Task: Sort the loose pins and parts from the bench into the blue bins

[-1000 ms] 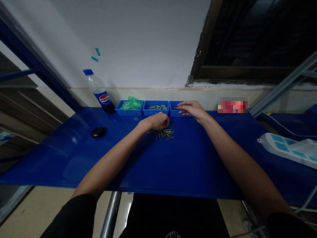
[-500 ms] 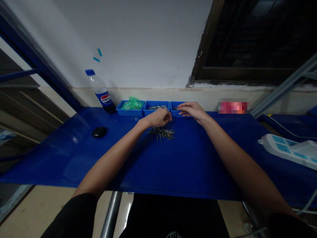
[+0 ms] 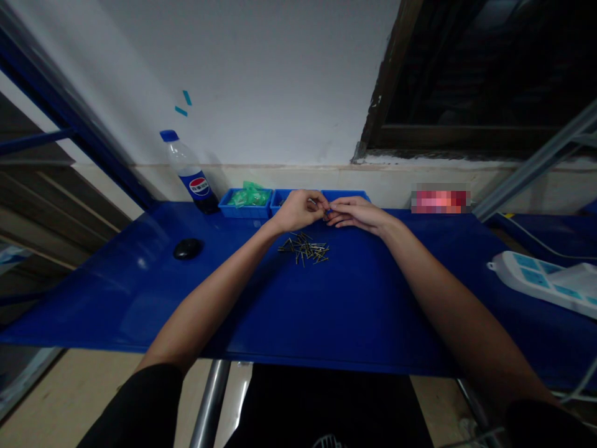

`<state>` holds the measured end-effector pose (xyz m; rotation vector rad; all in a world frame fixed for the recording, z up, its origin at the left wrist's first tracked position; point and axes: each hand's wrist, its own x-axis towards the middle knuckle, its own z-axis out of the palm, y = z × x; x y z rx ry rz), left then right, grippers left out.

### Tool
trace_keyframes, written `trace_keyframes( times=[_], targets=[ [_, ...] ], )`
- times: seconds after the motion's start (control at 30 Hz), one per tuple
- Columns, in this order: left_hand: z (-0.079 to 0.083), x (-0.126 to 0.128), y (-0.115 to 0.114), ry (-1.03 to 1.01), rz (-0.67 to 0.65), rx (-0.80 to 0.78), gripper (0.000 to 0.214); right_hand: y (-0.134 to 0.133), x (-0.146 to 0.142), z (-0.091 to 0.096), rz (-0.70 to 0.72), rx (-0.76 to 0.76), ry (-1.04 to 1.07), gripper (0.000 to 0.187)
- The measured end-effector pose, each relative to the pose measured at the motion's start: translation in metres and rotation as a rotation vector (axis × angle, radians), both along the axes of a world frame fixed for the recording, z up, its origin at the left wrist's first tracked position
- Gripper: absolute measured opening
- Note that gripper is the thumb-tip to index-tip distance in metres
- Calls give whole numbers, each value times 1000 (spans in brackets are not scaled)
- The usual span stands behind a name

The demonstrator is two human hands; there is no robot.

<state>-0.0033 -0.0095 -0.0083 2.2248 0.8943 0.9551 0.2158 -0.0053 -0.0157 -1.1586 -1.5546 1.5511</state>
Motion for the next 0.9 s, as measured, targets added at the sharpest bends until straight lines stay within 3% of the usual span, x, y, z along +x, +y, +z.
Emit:
trace_keyframes(
  times=[0.33, 0.6, 0.77, 0.9],
  targets=[
    [7, -2, -2, -85, 18, -55, 18, 2, 4, -5, 14, 12, 111, 21],
    [0, -1, 3, -68, -1, -68, 22, 6, 4, -9, -30, 35, 144, 22],
    [3, -9, 6, 164, 94, -3, 28, 7, 4, -7, -78, 73, 94, 19],
    [2, -19, 9, 434, -44, -27, 26, 8, 7, -2, -191, 144, 72, 14]
  ],
)
